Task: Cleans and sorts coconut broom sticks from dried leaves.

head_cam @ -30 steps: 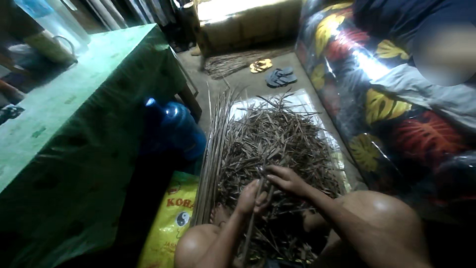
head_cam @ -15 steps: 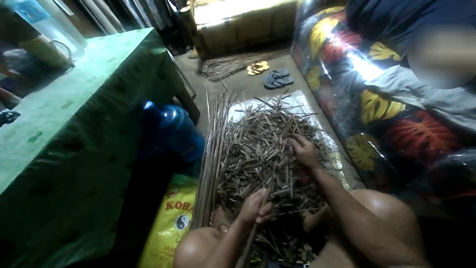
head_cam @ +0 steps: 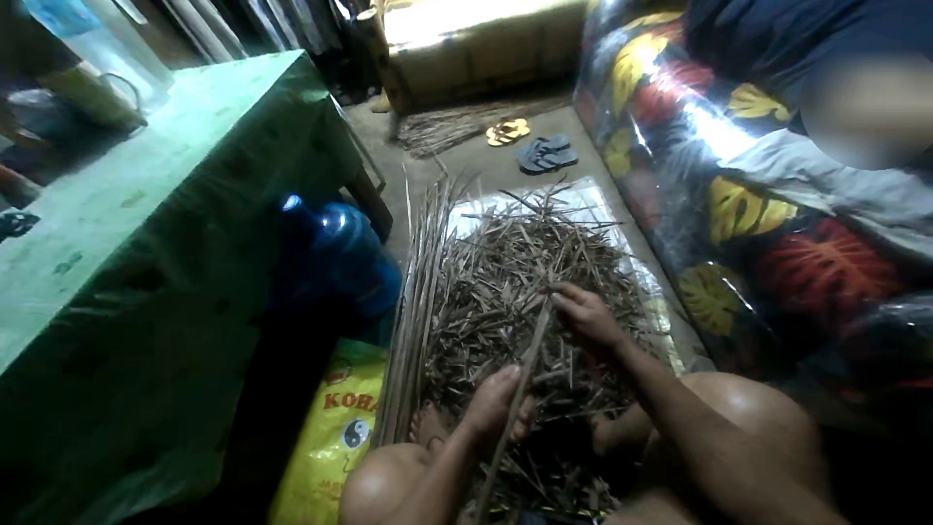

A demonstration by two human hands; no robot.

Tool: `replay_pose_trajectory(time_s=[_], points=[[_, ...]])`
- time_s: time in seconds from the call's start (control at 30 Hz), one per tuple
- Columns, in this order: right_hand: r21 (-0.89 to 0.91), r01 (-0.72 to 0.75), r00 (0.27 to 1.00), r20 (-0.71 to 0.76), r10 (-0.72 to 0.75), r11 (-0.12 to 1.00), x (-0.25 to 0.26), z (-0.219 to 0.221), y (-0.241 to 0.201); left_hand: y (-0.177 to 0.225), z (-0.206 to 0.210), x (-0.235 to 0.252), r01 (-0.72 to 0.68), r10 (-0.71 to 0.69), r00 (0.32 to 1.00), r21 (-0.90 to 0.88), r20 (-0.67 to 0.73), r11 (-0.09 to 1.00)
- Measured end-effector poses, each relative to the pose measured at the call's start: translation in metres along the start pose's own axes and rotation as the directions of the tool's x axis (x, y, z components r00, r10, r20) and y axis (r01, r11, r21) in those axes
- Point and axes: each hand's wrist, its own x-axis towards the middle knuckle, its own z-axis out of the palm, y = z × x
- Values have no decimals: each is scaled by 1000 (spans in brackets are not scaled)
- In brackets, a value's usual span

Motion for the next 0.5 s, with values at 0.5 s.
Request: replay_pose_trajectory(time_s=[0.5], points=[[80,-164,938,320,130,983,-33,42,11,3,1,13,-207,309,923,383,-228,900]])
